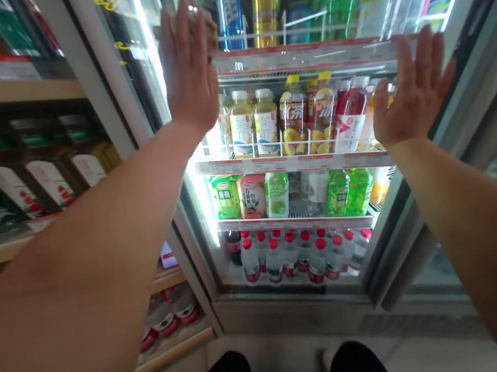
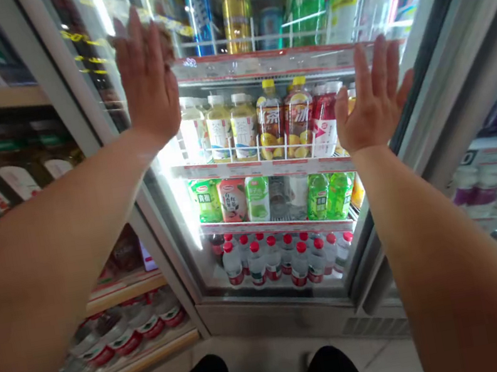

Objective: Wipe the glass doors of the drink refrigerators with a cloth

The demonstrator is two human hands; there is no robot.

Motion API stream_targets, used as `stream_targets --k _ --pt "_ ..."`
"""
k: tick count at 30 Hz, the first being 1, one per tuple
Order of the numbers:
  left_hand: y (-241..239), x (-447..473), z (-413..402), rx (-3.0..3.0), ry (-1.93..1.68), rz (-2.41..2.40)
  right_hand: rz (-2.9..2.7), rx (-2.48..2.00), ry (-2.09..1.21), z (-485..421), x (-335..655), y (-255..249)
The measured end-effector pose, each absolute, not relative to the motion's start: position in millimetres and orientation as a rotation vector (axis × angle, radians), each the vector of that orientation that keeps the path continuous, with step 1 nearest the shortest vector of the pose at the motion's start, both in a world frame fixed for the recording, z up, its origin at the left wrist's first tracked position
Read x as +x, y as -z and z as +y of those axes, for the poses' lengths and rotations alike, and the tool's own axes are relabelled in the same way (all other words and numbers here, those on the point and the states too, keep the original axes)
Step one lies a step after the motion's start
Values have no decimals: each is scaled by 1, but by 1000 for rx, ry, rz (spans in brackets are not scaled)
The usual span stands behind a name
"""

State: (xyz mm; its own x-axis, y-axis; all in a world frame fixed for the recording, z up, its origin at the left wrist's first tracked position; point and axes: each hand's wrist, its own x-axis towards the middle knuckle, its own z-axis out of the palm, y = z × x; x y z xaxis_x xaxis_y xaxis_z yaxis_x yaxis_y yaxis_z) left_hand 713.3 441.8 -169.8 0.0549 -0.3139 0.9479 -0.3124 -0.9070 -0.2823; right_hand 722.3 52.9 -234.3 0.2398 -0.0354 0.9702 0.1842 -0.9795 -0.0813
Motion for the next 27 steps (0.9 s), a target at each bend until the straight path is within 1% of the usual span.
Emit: stream_targets --k 2,4,6,7,8,11,13,15,18,20,22,25,27 --pt "187 709 432 -2281 1909 763 -160 -2302 1859 53 721 235" --pt "205 703 424 -2252 1609 954 -183 -2281 1882 54 720 236" --pt "210 699 422 -2205 1349 1109 -203 -2270 1889 54 718 237" --pt "206 698 424 -2195 1310 1131 -212 -2262 1893 55 717 237" --pt "199 698 426 -2199 1363 1112 -221 -2253 1900 55 716 238" --pt "176 700 430 -2224 1793 887 -242 -2238 1921 56 714 239" --pt "178 701 425 -2209 1924 790 -243 -2238 1928 57 713 239" --pt "197 700 416 -2214 1798 854 -243 -2234 1928 57 713 239" --pt "229 697 407 -2193 1411 1125 -246 -2234 1919 58 712 239" --pt "230 697 409 -2143 1264 1238 -241 -2242 1907 57 712 238" --pt "213 699 415 -2139 1357 1187 -233 -2244 1903 57 712 238" --pt "181 703 421 -2183 1693 930 -241 -2233 1927 55 714 239" --pt "181 702 420 -2187 1772 860 -242 -2223 1942 54 716 239"
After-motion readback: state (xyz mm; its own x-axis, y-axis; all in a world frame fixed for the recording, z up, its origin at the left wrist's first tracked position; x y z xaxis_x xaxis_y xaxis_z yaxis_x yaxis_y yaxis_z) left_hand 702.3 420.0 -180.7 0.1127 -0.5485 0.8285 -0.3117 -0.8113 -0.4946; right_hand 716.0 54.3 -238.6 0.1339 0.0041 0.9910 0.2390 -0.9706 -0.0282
